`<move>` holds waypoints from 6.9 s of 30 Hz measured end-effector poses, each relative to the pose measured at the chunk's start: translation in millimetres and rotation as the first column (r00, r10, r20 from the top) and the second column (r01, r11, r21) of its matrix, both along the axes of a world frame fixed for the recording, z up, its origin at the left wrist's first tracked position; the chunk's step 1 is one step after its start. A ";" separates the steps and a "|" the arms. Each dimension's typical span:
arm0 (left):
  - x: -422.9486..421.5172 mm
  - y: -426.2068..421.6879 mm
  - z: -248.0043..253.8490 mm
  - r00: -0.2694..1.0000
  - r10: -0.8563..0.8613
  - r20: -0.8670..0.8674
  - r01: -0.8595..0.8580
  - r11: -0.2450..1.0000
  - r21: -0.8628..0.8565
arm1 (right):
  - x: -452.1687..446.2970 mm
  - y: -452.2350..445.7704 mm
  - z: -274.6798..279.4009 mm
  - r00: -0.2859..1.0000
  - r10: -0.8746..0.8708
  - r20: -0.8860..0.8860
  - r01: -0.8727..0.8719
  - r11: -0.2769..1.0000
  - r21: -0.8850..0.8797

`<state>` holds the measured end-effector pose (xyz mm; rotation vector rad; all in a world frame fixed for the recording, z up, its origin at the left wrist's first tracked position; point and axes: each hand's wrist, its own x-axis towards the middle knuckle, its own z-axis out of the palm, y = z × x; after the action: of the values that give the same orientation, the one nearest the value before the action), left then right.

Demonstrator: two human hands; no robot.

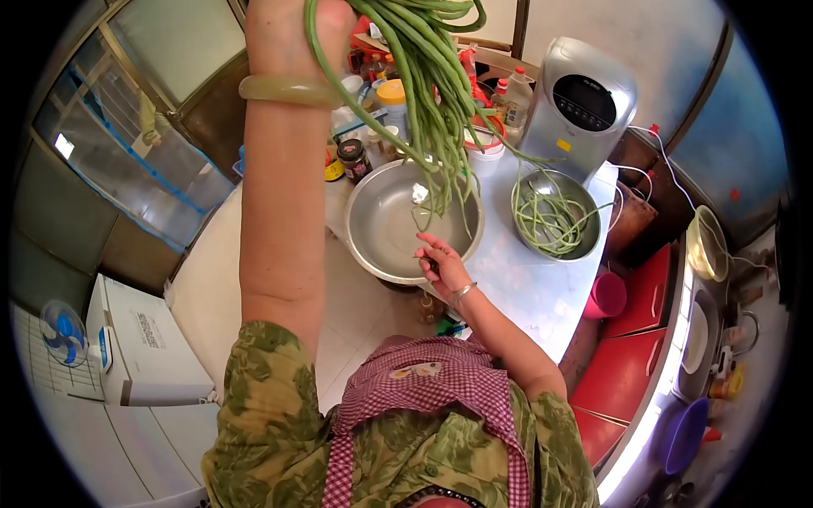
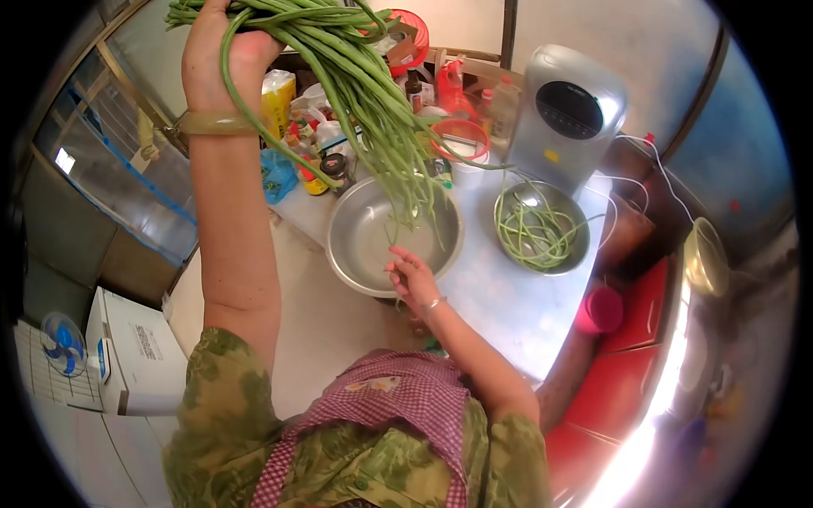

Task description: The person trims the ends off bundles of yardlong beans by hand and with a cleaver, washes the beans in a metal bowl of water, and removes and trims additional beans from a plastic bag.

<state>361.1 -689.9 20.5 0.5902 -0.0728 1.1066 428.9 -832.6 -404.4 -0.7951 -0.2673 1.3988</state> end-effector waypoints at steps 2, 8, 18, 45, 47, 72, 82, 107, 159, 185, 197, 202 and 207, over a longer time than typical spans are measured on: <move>-0.6 10.9 -0.4 1.000 0.006 -0.002 -0.005 0.998 0.059 | 2.4 9.4 2.3 0.999 0.018 -0.044 -0.017 0.999 0.028; -8.0 6.4 -2.2 1.000 -0.015 -0.021 0.018 0.993 0.117 | 9.5 13.4 6.2 0.998 0.058 0.017 -0.061 0.979 0.195; -11.5 -5.0 3.3 0.997 0.045 -0.060 -0.043 0.999 0.023 | 27.1 17.2 -23.0 0.948 0.172 -0.268 -0.129 0.977 0.170; -55.3 109.2 -22.2 0.993 0.020 -0.118 -0.019 1.000 0.009 | 53.3 -107.4 35.7 0.787 0.404 0.466 -0.482 0.874 0.057; -53.8 106.7 -20.8 0.987 0.067 -0.149 -0.065 0.998 0.019 | 47.2 -110.7 49.8 0.709 0.358 0.608 -0.479 0.877 0.042; -32.3 92.7 4.5 0.981 -0.183 -0.067 0.183 0.983 -0.009 | 47.0 -20.6 -58.8 0.998 0.017 0.069 -0.012 0.998 -0.070; -36.3 80.5 37.0 0.961 -0.264 -0.079 0.260 0.964 -0.051 | 94.5 43.8 -4.9 0.992 -0.117 0.054 0.108 0.983 0.148; -40.0 109.2 -1.8 0.973 -0.228 -0.029 0.222 0.965 -0.142 | 84.6 -1.3 -24.9 0.996 0.042 -0.083 -0.035 0.996 0.087; 48.4 -2.0 -60.9 0.905 -0.400 -0.146 0.386 0.915 -0.117 | 20.0 -192.4 -51.9 0.953 -0.303 -0.004 0.300 0.945 -0.132; 87.4 -285.5 -60.8 0.497 -0.836 -0.234 0.837 0.533 -0.124 | -198.7 -520.0 -38.9 0.793 -0.600 0.100 0.590 0.799 0.113; 120.4 -461.8 -210.2 0.067 -0.967 -0.245 0.960 0.129 -0.249 | -380.9 -552.6 -92.6 0.309 -0.593 0.743 0.910 -0.042 -0.412; 53.8 -524.7 -245.6 -0.028 -0.920 -0.392 0.981 0.051 -0.188 | -430.7 -568.7 -130.9 0.081 -0.645 0.760 0.786 -0.427 -0.446; -54.7 -600.4 -239.5 0.038 -0.895 -0.444 0.999 0.024 0.036 | -532.9 -622.4 -155.4 -0.402 -0.904 -0.146 0.818 -0.283 -0.501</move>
<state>306.5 -1290.3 -219.0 0.8091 -0.3706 -0.4872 -104.0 -1455.0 -559.8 -0.3823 0.9351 -0.2242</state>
